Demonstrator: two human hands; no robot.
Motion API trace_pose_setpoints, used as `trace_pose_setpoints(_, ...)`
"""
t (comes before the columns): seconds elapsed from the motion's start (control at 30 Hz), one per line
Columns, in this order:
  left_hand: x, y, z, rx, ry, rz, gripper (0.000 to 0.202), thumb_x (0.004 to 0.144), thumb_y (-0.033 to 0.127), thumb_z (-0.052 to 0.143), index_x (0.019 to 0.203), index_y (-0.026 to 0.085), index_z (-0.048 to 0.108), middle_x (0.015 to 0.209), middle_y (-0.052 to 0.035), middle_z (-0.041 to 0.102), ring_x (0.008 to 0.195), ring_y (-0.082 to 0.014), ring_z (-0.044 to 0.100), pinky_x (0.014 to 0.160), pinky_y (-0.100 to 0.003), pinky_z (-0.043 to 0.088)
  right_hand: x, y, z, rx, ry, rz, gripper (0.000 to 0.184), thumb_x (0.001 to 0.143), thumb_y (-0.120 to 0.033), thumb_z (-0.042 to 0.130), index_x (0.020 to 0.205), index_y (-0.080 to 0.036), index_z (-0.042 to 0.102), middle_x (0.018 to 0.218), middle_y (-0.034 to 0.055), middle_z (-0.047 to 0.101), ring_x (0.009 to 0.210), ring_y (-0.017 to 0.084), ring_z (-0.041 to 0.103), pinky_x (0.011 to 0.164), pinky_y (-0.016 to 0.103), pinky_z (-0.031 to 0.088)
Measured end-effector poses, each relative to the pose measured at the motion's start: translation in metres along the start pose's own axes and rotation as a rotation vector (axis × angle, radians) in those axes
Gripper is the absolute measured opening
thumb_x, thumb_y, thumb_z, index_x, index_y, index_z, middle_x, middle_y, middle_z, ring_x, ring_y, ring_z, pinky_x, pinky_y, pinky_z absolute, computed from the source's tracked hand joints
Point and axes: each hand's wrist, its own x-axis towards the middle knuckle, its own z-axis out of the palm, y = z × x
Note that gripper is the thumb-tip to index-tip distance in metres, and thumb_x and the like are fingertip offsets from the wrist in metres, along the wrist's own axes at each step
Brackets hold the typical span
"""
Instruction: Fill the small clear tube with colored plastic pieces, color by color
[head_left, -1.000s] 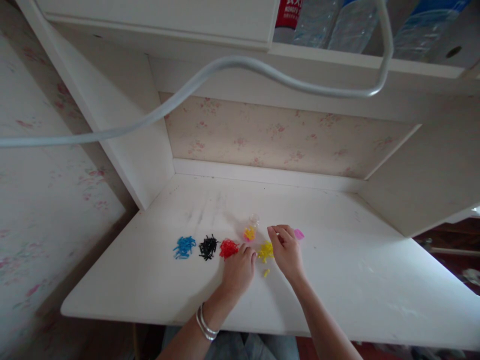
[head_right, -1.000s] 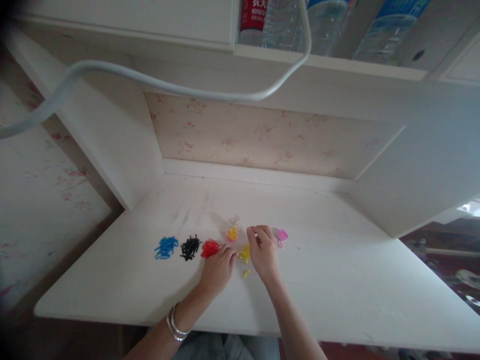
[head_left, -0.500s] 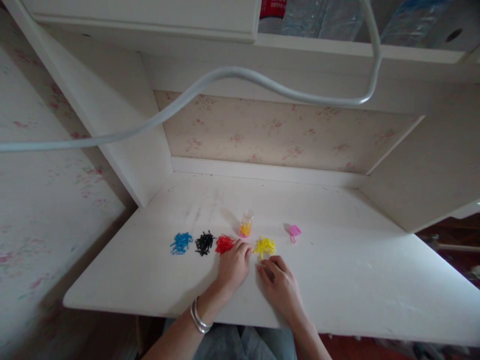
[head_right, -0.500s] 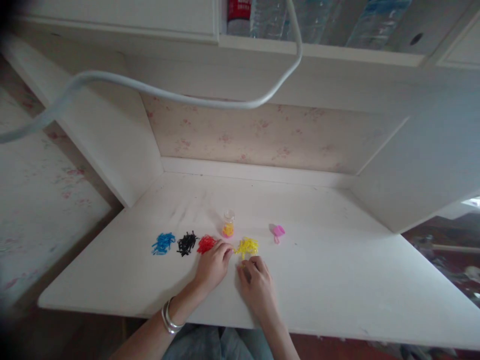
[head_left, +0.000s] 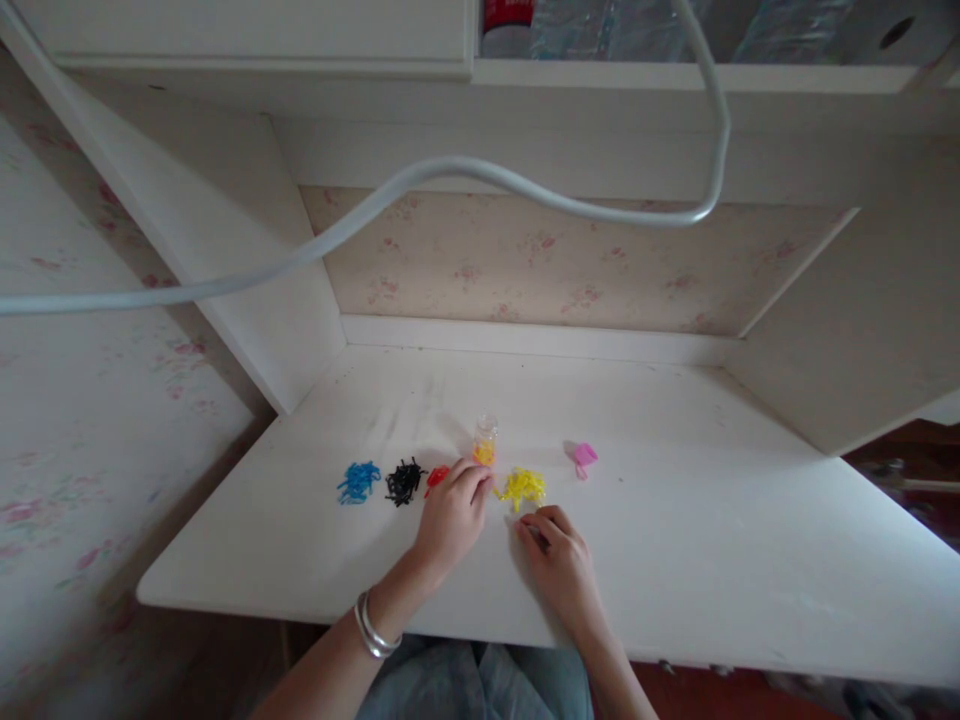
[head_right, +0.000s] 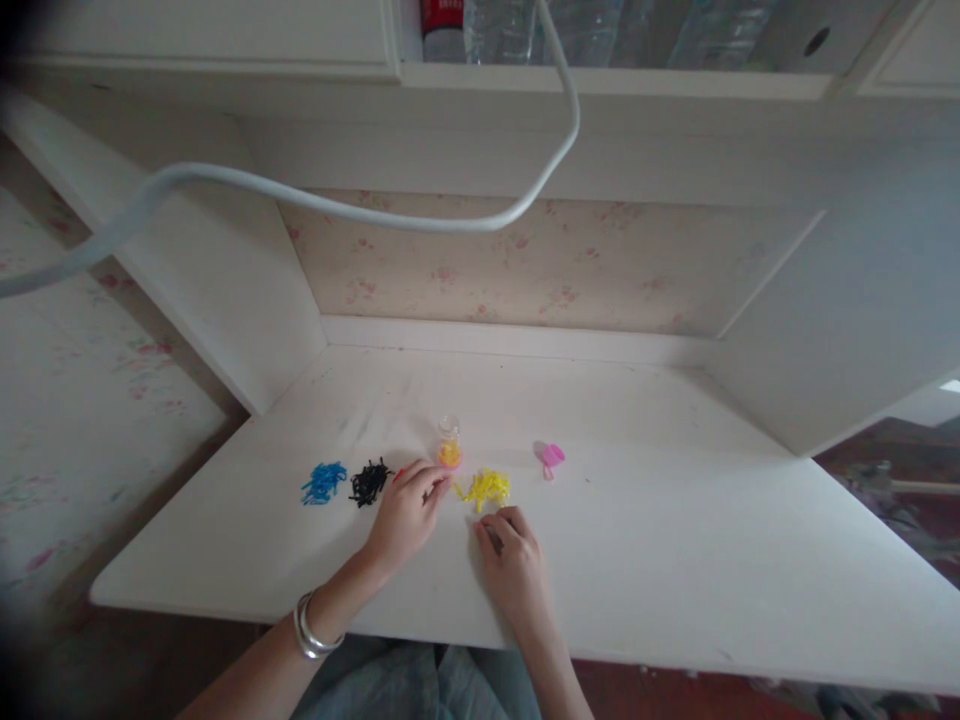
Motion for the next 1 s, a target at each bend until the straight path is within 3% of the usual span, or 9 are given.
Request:
trace_pose_setpoints(0.2, 0.034, 0.0, -0.026, -0.029, 0.096, 0.02, 0.022, 0.093, 0.026, 0.043, 0.097, 0.021, 0.063, 0.093, -0.0029, 0.063, 0.084, -0.0117, 0.061, 0.078, -0.023, 0.049, -0.001, 0.005, -0.001, 0.09, 0.042, 0.052, 0.031, 0.089, -0.043, 0.047, 0.086, -0.02, 0.068, 0.091, 0.0064, 0.061, 0.061, 0.012, 0.055, 0.06, 0.026, 0.046)
trace_pose_setpoints(0.4, 0.058, -0.009, -0.033, 0.088, 0.138, 0.05, 0.018, 0.091, 0.022, 0.046, 0.097, 0.02, 0.063, 0.094, -0.0023, 0.063, 0.086, -0.0124, 0.06, 0.078, -0.023, 0.047, 0.0, 0.005, -0.002, 0.195, 0.118, 0.078, 0.032, 0.087, -0.045, 0.05, 0.086, -0.02, 0.069, 0.088, 0.0057, 0.06, 0.059, 0.011, 0.051, 0.057, 0.025, 0.043)
trace_pose_setpoints(0.77, 0.064, -0.007, -0.029, 0.351, 0.029, 0.023, 0.024, 0.092, 0.027, 0.043, 0.104, 0.026, 0.064, 0.099, -0.0015, 0.063, 0.083, -0.0131, 0.062, 0.075, -0.023, 0.047, 0.001, 0.004, -0.002, 0.235, 0.141, 0.098, 0.033, 0.087, -0.046, 0.05, 0.087, -0.019, 0.07, 0.089, 0.0057, 0.06, 0.057, 0.01, 0.05, 0.055, 0.025, 0.042)
trace_pose_setpoints(1.0, 0.062, -0.01, -0.031, 0.287, 0.036, 0.039, 0.028, 0.092, 0.022, 0.041, 0.113, 0.024, 0.06, 0.101, -0.0029, 0.062, 0.087, -0.013, 0.062, 0.081, -0.024, 0.048, 0.0, 0.006, -0.002, 0.234, 0.145, 0.095, 0.036, 0.087, -0.047, 0.049, 0.087, -0.019, 0.071, 0.087, 0.0062, 0.061, 0.056, 0.011, 0.05, 0.053, 0.025, 0.043)
